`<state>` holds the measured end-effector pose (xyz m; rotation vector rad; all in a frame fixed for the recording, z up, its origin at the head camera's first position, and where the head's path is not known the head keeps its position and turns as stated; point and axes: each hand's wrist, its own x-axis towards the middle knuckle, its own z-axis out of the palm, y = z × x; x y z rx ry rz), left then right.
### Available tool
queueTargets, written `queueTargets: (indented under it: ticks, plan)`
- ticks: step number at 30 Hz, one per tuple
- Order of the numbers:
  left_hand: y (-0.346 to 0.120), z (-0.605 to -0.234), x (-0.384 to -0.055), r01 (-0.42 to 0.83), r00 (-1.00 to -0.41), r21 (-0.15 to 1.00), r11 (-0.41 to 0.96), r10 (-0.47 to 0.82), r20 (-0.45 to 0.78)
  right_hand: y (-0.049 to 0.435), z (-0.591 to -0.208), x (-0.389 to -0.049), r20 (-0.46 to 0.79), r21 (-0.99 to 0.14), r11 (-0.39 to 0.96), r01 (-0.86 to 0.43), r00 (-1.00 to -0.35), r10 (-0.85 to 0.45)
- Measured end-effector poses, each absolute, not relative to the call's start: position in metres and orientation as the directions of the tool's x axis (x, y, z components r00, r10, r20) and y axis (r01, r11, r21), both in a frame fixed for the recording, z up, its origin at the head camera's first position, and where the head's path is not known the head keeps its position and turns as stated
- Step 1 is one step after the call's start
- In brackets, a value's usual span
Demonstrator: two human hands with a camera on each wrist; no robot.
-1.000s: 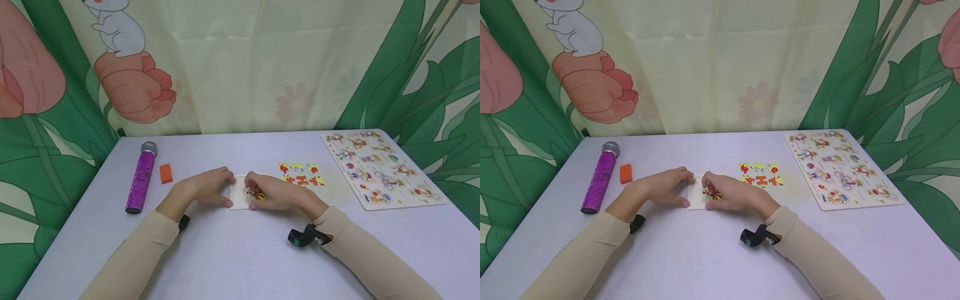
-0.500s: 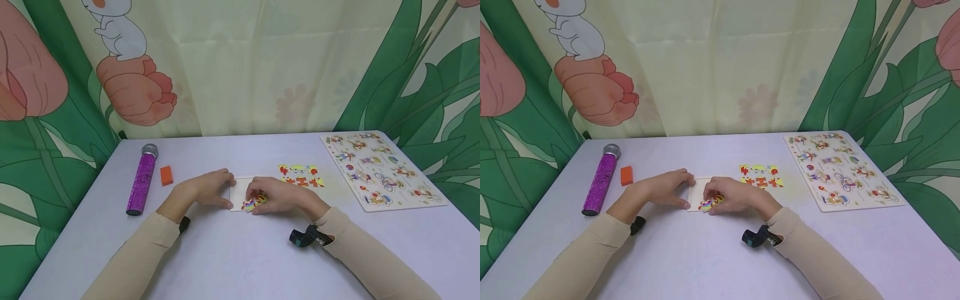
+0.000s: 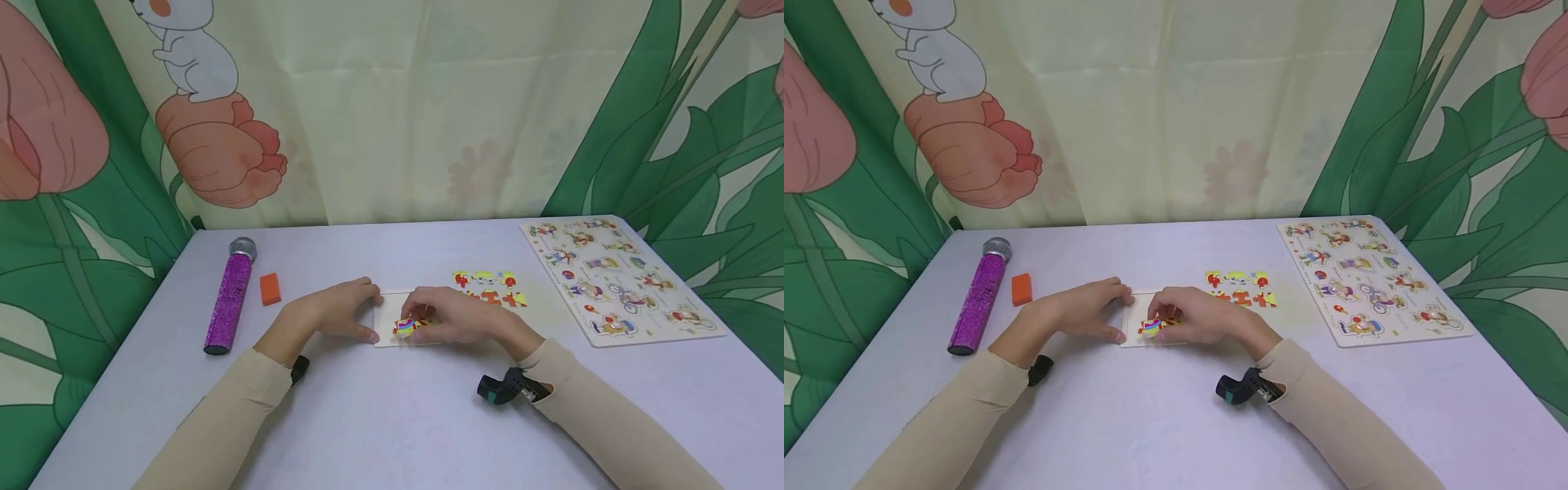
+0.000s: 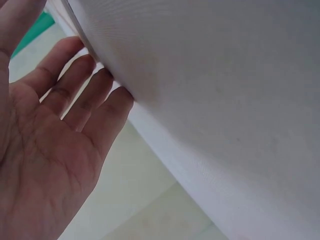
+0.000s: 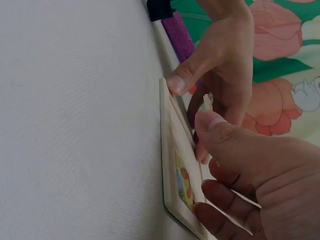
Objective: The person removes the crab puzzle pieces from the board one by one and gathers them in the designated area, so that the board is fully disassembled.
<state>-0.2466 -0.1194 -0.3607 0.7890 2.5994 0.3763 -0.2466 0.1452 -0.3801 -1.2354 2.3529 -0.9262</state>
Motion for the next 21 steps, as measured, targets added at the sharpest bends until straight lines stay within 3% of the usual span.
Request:
queueTargets:
  ticks: [15, 21]
  plan:
    - [-0.115, -0.360, -0.245, 0.473, -0.760, 0.366, 0.801, 0.581, -0.290, 0.163, -0.362, -0.245, 0.182, -0.690, 0.327, -0.646, -0.592, -0.785]
    - [-0.116, -0.360, -0.245, 0.443, -0.774, 0.359, 0.821, 0.553, -0.309, 0.168, -0.359, -0.245, 0.196, -0.693, 0.336, -0.638, -0.615, -0.764]
